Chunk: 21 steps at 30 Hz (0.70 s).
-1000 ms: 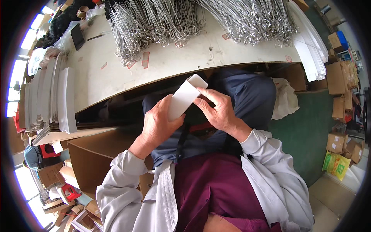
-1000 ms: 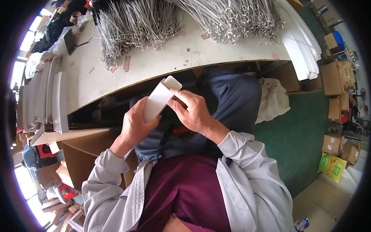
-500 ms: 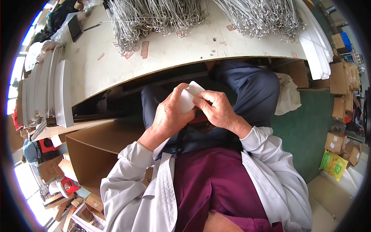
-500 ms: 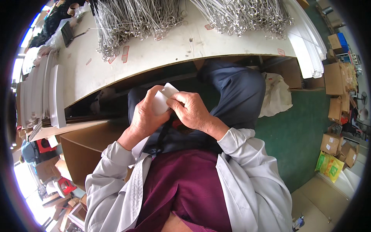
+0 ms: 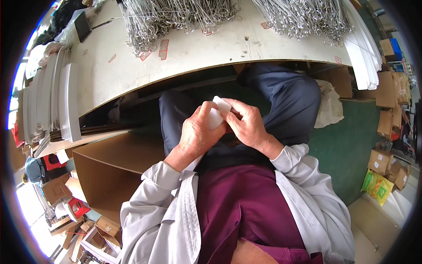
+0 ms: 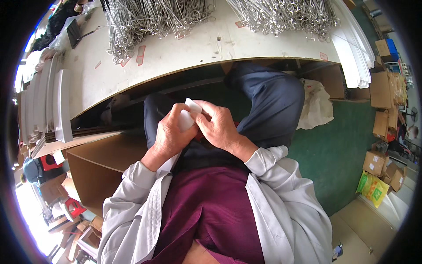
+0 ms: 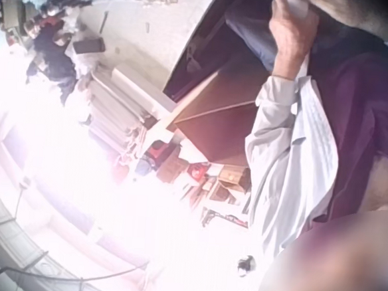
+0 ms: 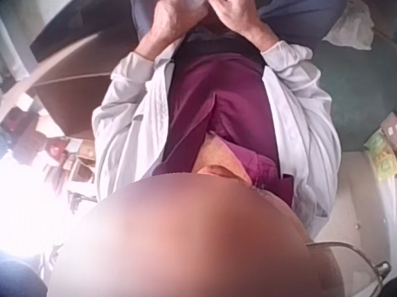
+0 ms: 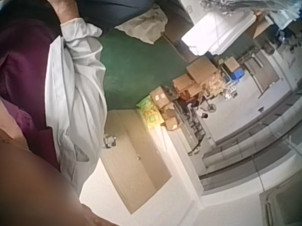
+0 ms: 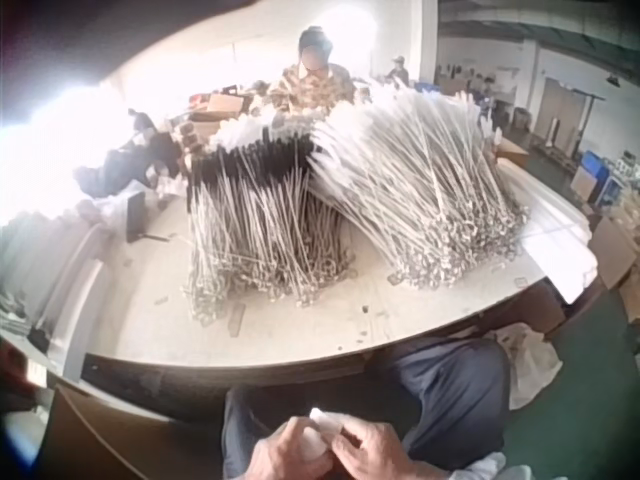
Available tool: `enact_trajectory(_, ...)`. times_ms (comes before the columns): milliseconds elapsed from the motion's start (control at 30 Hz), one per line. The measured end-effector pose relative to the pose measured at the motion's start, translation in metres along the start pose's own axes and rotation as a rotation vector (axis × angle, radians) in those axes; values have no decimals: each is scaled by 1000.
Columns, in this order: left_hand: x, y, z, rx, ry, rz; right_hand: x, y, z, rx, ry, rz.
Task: Assemble cardboard sleeves and pack wire brushes into them.
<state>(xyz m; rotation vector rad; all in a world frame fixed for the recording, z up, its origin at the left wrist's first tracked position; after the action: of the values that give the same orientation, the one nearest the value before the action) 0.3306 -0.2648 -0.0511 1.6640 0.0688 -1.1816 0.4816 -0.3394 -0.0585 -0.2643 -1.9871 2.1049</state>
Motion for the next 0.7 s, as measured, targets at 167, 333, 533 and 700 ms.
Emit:
enact_trajectory(167, 4, 2, 6, -42, 59, 30, -1, -3, 0, -400, -28, 389)
enact_trajectory(333, 8, -3, 12, -53, 77, 17, 0, -4, -2, 177, -19, -105)
enact_trajectory(533, 7, -1, 13, -78, 78, -14, 14, -2, -2, -4, 18, 41)
enact_trajectory(700, 9, 1, 13, -64, 88, -36, 15, 5, -4, 25, 73, -71)
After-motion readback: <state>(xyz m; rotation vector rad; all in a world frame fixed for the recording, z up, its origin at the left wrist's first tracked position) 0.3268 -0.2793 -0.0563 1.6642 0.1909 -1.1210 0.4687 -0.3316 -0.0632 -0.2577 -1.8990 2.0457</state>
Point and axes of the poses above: each hand's wrist, its own z-axis away from the middle knuckle, its own x-axis out of the palm, y = z × x, the point moved 1 cm from there along -z, towards the middle knuckle, and after that the axes turned 8 degrees about -z, right-handed, at the moved point
